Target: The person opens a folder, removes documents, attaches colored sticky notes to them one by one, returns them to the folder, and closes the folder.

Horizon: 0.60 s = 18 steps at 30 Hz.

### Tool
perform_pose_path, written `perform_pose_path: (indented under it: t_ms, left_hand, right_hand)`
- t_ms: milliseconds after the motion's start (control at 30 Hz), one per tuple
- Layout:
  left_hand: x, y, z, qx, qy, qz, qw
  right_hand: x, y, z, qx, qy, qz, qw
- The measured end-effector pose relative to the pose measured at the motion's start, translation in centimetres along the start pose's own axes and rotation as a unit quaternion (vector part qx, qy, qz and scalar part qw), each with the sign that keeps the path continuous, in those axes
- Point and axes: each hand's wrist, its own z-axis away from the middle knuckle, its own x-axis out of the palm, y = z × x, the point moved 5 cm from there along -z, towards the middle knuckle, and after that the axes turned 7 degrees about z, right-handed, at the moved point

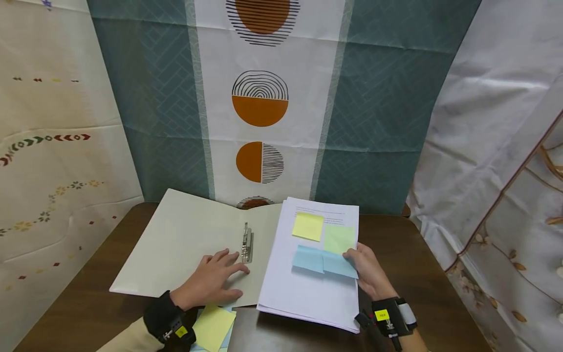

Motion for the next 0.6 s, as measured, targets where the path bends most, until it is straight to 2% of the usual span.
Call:
perform_pose_path:
  t_ms: [167, 433, 600]
  left_hand:
    - [0.8, 1.3, -0.6, 0.024, -0.006, -0.021, 0.9995]
    - [1.1, 1.7, -0.9, 0.023, -0.001, -0.039, 0.9990]
    - [1.1, 2.0, -1.1, 0.025, -0.004, -0.054, 0.9982]
  right_hand:
    - [0.0, -0.1, 0.0, 0.002, 0.001, 0.000, 1.000]
    - [-0.3, 0.0, 0.0, 0.008, 0.000, 0.000, 1.000]
    - [-0.2, -0.6, -0.4, -0.004, -0.011, 0.002, 1.000]
